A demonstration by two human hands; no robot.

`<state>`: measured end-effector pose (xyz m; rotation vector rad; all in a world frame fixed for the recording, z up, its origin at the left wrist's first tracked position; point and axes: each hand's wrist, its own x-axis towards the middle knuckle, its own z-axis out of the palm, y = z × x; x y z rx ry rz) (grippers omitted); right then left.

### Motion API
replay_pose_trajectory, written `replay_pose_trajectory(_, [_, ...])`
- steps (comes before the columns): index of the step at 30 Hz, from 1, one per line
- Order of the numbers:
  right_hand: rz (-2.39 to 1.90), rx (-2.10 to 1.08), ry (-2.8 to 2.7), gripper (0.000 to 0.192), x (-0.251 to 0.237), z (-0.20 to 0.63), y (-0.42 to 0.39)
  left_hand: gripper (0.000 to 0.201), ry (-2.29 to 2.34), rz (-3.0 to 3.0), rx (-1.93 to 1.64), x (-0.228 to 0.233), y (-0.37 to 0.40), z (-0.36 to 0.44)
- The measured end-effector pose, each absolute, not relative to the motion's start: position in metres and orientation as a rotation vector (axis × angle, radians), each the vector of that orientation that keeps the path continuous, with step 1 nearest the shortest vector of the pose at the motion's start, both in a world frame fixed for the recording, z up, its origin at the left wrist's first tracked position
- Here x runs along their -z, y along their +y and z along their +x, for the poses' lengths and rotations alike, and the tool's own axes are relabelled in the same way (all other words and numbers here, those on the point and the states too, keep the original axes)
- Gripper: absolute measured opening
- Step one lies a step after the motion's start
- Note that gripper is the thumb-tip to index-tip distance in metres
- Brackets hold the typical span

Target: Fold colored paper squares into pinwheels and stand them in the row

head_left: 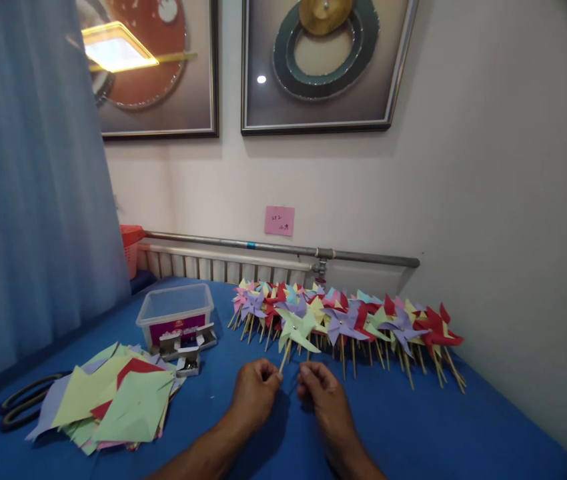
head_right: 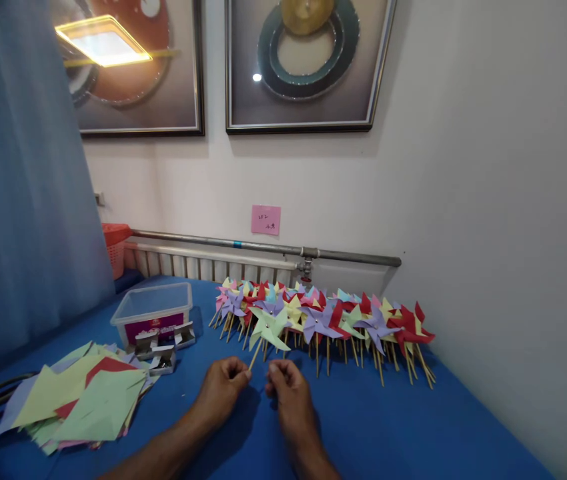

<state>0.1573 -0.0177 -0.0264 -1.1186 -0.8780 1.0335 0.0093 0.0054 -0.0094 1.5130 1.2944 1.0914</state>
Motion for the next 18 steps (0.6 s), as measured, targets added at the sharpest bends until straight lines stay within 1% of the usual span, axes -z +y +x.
replay_pose_trajectory(5, [-1.156, -0.892, -1.144, 0.037, 0.023, 0.147, -0.024, 0.016, 1.235, 1.612, -1.105, 0.016, -0.005, 0.016])
replay_pose_trajectory(10, [-1.188, -0.833, -1.146, 0.034, 0.020, 0.148, -0.026, 0.018, 1.268, 1.681, -1.066, 0.013, -0.011, 0.018])
replay_pose_trajectory(18, [-1.198, -0.867, -1.094, 0.030, 0.025, 0.148, -0.024, 0.019, 1.320, 1.778, -1.023, 0.015, -0.011, 0.017])
